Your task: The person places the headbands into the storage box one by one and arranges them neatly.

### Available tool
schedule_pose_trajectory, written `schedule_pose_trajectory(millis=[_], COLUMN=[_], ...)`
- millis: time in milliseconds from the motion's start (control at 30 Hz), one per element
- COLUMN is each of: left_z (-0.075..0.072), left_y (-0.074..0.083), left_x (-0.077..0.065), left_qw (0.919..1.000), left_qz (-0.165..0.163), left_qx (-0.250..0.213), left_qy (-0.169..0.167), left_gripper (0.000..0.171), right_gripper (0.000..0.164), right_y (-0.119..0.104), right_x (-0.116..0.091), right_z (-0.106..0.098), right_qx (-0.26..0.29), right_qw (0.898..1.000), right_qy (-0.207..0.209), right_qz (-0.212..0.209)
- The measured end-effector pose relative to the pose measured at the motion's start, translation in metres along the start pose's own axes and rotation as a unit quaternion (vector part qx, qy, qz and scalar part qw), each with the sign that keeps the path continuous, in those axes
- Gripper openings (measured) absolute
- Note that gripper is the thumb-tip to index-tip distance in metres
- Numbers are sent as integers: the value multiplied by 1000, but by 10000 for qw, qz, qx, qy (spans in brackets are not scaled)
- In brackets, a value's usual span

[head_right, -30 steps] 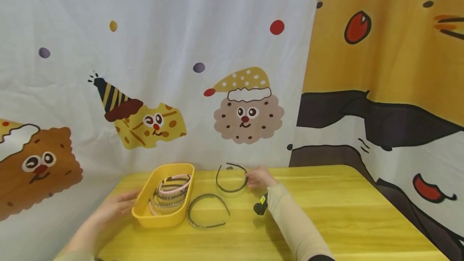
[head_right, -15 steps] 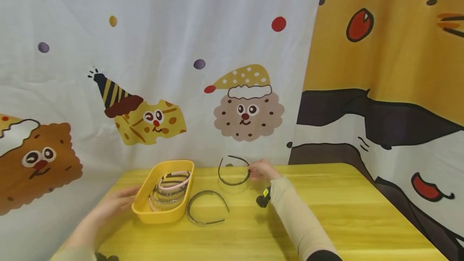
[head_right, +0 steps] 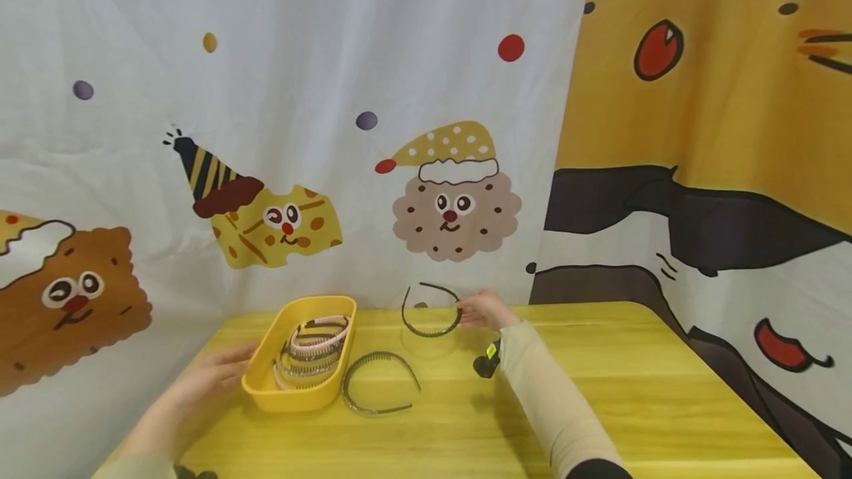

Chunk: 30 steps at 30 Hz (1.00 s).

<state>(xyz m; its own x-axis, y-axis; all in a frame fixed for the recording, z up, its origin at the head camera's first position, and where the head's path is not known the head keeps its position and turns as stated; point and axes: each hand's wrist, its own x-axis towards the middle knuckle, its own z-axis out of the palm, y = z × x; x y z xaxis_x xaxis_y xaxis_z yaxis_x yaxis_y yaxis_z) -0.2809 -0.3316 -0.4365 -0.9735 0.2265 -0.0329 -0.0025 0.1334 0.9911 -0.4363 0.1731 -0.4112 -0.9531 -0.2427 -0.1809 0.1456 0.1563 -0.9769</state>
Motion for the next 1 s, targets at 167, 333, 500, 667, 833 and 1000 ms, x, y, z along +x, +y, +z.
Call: schedule_pose_trajectory(millis=[167, 333, 500, 667, 833, 1000], left_z=[0, 1, 0, 0, -2, -4], left_y=[-1, 0, 0, 0, -2, -4], left_x=[1, 0, -1, -1, 1, 4], left_qw=[10000, 10000, 10000, 9998, 9998, 9993], left_qz=[7, -36, 0, 133, 175, 280], left_qx=[-25, -34, -58, -31, -60, -158], left_qy=[-2, 44, 11, -133, -118, -166], left_gripper=[64, 64, 64, 65, 64, 63], right_gripper=[39, 38, 35, 36, 35, 34], right_y=[-3, -8, -9, -8, -10, -14], right_x=[-2, -3, -1, -1, -1, 0], right_z=[0, 0, 0, 0, 1, 1], right_qx=[65, 87, 97, 76, 11, -3], right_qw=[10000, 10000, 9999, 9999, 10000, 10000], right_qy=[35, -25, 6, 34, 56, 94], right_qz=[14, 27, 74, 97, -11, -22])
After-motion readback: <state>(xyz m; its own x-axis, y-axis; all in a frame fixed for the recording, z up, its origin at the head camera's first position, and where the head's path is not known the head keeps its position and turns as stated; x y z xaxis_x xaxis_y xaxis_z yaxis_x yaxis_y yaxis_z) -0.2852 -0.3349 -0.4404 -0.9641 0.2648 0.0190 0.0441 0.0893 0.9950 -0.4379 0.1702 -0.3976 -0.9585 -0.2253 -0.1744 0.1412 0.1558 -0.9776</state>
